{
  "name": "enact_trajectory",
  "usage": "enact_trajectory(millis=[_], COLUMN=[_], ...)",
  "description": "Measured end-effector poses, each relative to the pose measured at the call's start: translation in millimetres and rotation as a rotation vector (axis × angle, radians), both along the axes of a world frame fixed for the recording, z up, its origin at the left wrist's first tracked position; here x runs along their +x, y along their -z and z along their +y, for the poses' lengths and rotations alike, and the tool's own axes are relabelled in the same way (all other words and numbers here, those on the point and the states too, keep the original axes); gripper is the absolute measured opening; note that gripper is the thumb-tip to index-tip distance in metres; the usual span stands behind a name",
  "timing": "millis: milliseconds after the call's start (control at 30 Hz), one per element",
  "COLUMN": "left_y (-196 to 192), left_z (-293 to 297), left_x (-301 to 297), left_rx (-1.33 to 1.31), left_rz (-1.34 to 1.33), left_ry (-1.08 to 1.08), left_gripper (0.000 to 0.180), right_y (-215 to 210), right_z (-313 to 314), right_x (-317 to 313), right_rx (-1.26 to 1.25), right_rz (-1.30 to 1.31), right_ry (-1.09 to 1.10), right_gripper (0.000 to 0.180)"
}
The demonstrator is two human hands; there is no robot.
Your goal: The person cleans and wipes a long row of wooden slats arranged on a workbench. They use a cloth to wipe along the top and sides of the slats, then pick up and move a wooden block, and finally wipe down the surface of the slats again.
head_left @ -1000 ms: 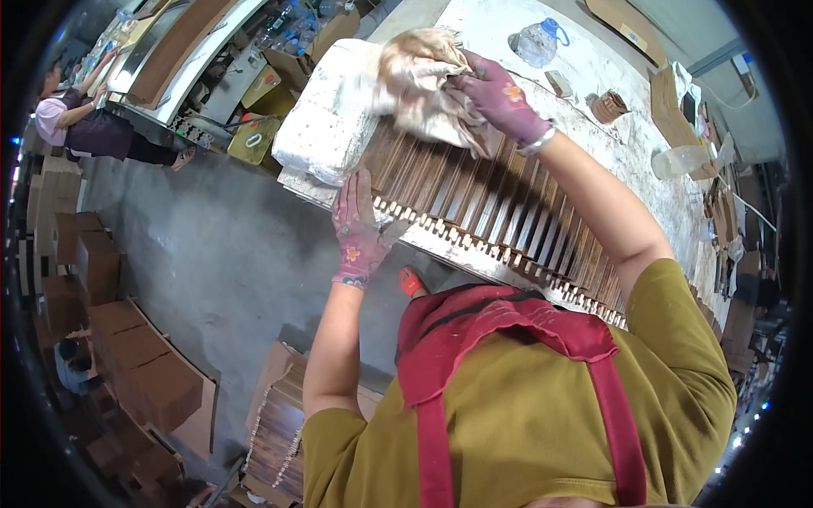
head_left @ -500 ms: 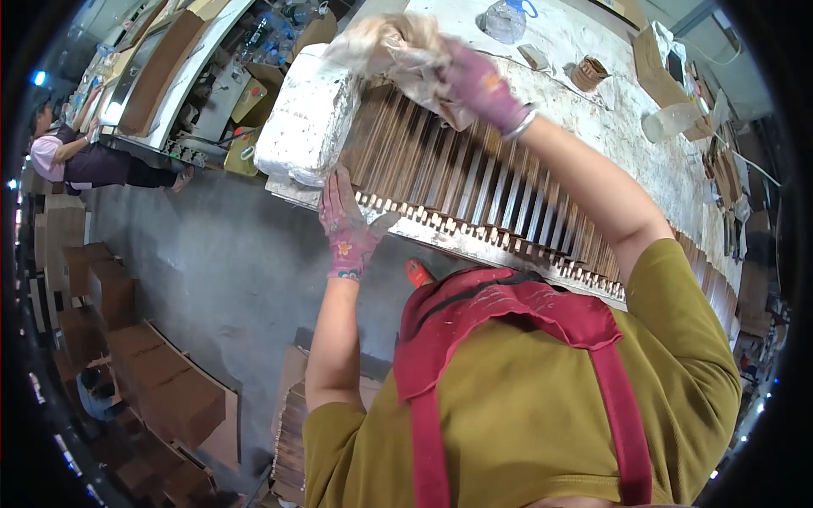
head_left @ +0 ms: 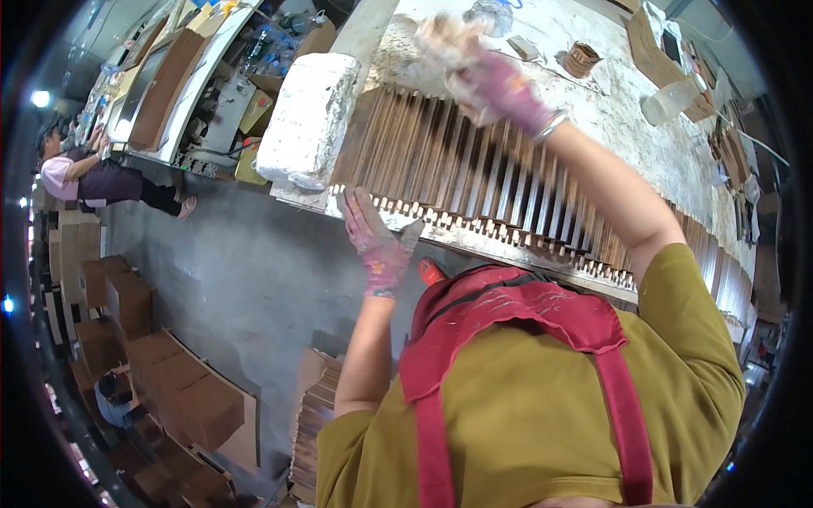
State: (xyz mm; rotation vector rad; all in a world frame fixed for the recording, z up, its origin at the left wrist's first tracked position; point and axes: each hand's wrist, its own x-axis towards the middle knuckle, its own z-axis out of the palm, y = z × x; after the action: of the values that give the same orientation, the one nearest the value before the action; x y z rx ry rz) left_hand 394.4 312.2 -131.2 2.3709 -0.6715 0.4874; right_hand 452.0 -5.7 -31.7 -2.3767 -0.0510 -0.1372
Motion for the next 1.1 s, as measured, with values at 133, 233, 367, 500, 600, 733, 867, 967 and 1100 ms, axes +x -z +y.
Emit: enact_trajectory(millis=[133, 233, 367, 500, 600, 733, 867, 967, 1100], left_y=[19.1, 11.3, 14.3, -7.1, -6.7, -23.4, -40.5, -26.5, 1.2], left_z=[-1.7, -2.3, -6.1, -32.6, -37.8, -26.5, -34.8, -40.5, -37.2], left_x=[-14.0, -23.6, -19.6, -34.3, -39.0, -38.9, -24.9, -16.2, -13.0], left_rx=[-0.103, -0.143, -0.007, 0.103, -0.201, 0.121, 0.169, 0.156, 0.133], left_rz=[0.345, 0.127, -0.080, -0.009, 0.022, -0.216, -0.171, -0.212, -0.185], left_ry=[0.173, 0.140, -0.063, 0.011, -0.046, 0.026, 0.137, 0.105, 0.080], left_gripper=[0.094, 0.074, 0.097, 0.098, 0.090, 0.061, 0.055, 0.051, 0.051], right_y=[-8.3, -60.5, -96.5, -3.6, -11.5, -63.5, -96.5, -70.9, -2.2], right_z=[112.2, 103.5, 33.7, 16.3, 71.9, 48.5, -27.1, 7.3, 73.9], right_x=[-83.0, -89.6, -44.1, -16.1, -70.4, -80.3, -40.2, -30.9, -52.4], right_rx=[-0.146, 0.213, 0.383, -0.083, -0.053, -0.117, 0.373, -0.021, -0.621], right_rz=[-0.141, 0.528, 0.162, -0.290, -0.492, -0.212, -0.176, -0.080, -0.268], right_ry=[-0.595, -0.973, -0.397, 0.024, -0.497, -0.363, 0.253, 0.185, -0.556], right_gripper=[0.027, 0.047, 0.031, 0.018, 0.035, 0.030, 0.030, 0.050, 0.026])
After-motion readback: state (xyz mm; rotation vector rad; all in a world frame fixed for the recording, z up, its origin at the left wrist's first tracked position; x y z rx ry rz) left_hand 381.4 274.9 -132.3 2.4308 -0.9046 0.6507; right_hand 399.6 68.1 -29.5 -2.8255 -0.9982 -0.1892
